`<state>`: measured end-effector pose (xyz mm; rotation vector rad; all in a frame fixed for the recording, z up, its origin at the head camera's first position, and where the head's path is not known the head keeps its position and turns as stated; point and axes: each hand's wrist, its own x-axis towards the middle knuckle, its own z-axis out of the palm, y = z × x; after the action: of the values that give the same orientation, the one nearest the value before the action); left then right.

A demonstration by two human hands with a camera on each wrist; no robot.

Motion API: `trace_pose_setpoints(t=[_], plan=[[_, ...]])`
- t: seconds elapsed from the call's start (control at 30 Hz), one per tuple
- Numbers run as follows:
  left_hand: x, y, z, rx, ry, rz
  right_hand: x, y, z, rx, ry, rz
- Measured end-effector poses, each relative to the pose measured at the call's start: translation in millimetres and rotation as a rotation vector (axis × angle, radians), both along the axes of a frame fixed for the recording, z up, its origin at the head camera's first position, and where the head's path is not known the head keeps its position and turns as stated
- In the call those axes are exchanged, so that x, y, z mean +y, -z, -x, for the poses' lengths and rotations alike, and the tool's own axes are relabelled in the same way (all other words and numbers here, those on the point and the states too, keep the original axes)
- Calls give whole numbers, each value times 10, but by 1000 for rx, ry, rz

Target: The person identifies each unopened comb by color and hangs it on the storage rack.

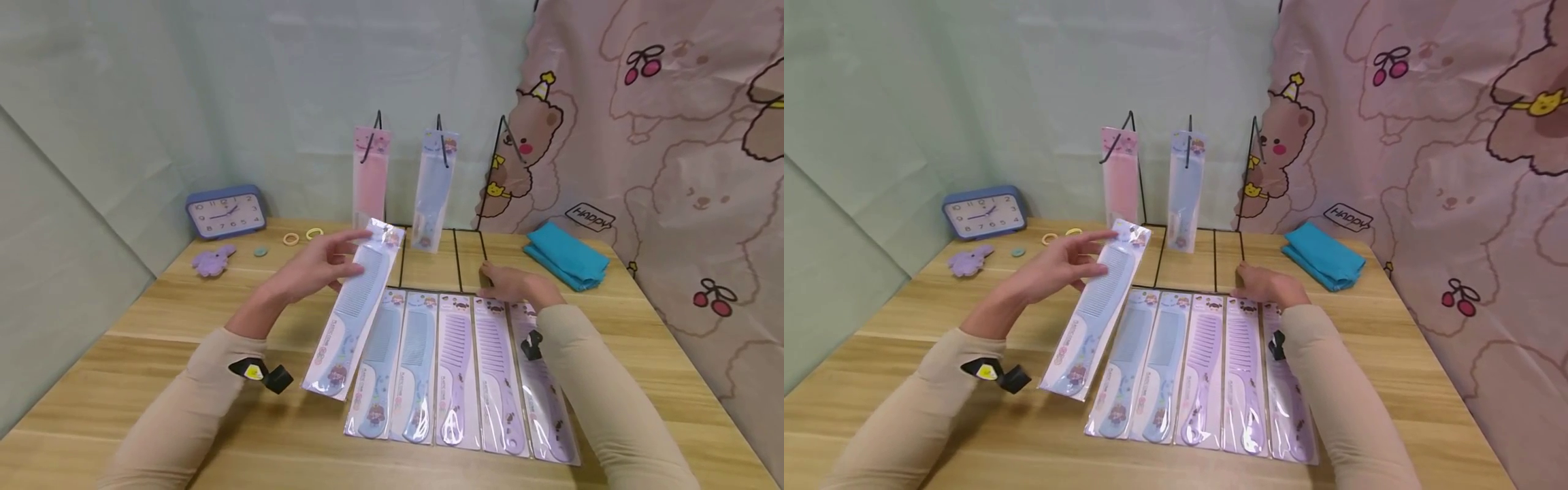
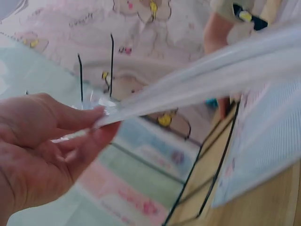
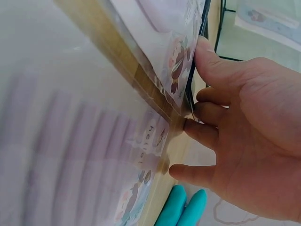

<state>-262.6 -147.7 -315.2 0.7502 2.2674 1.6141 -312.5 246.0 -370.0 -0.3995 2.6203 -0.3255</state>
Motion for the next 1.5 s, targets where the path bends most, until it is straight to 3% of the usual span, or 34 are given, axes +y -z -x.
trace_pose_setpoints(t=[0.27,0.4,0.53,0.8,1.17,1.3,1.5], plan=[[398,-199,-92,68,-62,-265,21,14,25,9,0,-16],[579,-295,-120,102,-6,-397,17,14,23,9,-8,-15],[720,-379,-119,136,64,-471,3,2,20,13,-7,-6],[927,-471,-38,191,103,-412,22,-2,11,18,6,3],[1049,-421,121,183,41,-357,16,-1,2,19,4,6],[1091,-402,228,165,-12,-335,18,1,5,22,4,-2],[1175,-379,479,113,-139,-340,17,-6,-10,21,-11,-5]])
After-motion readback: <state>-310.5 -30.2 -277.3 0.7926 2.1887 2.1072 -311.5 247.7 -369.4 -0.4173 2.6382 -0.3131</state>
